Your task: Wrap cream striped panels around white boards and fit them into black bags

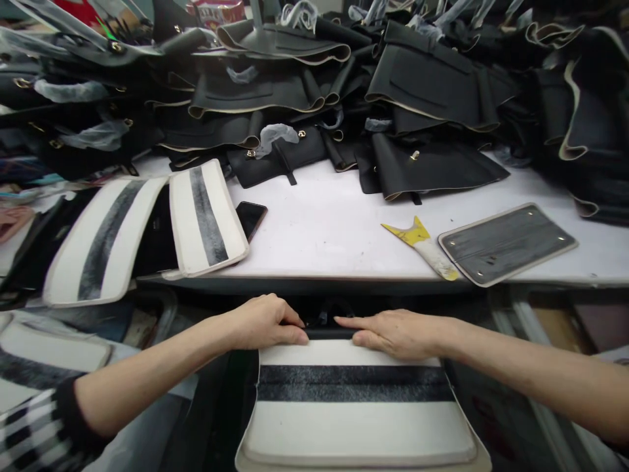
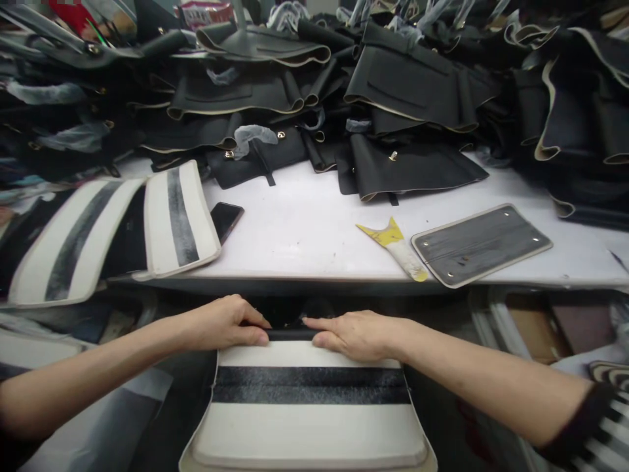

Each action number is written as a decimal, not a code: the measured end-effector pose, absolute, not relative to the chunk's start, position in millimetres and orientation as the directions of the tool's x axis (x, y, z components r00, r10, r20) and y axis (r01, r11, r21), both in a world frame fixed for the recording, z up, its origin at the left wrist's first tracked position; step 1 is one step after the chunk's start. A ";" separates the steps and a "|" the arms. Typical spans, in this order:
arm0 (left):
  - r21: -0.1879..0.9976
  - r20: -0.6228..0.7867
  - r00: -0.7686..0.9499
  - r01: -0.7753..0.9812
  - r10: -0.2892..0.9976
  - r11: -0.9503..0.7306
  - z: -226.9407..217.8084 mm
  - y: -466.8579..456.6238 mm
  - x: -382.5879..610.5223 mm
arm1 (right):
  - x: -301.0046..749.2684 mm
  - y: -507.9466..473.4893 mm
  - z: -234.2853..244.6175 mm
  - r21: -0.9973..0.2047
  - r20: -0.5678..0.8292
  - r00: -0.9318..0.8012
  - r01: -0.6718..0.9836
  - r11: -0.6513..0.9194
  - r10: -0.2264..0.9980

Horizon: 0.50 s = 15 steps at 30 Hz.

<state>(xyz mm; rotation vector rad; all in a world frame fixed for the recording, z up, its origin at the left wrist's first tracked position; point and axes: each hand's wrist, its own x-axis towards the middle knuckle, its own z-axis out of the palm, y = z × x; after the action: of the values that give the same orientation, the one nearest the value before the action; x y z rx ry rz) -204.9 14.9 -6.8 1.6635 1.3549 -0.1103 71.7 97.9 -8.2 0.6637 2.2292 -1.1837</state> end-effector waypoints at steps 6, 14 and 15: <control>0.608 -0.181 0.275 0.786 0.944 -0.113 -2.9 -9.0 -168.0 | 68.3 72.1 -7.7 -0.556 -0.425 -0.802 0.597 0.578 0.420; 0.606 -0.013 0.653 0.607 0.757 -0.514 15.4 -83.0 -53.1 | 182.5 -27.6 -46.6 -0.875 -0.129 0.155 0.446 -0.186 0.979; 0.558 -0.036 0.666 0.632 0.745 -0.538 13.2 -88.0 -44.2 | 186.4 -44.1 -58.7 -0.867 -0.193 0.181 0.430 -0.254 0.964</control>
<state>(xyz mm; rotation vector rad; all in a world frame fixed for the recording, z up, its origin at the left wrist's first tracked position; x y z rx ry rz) -44.2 -88.0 13.2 2.3423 1.0642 0.2783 186.4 -44.1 -58.7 2.8109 2.0686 -1.5986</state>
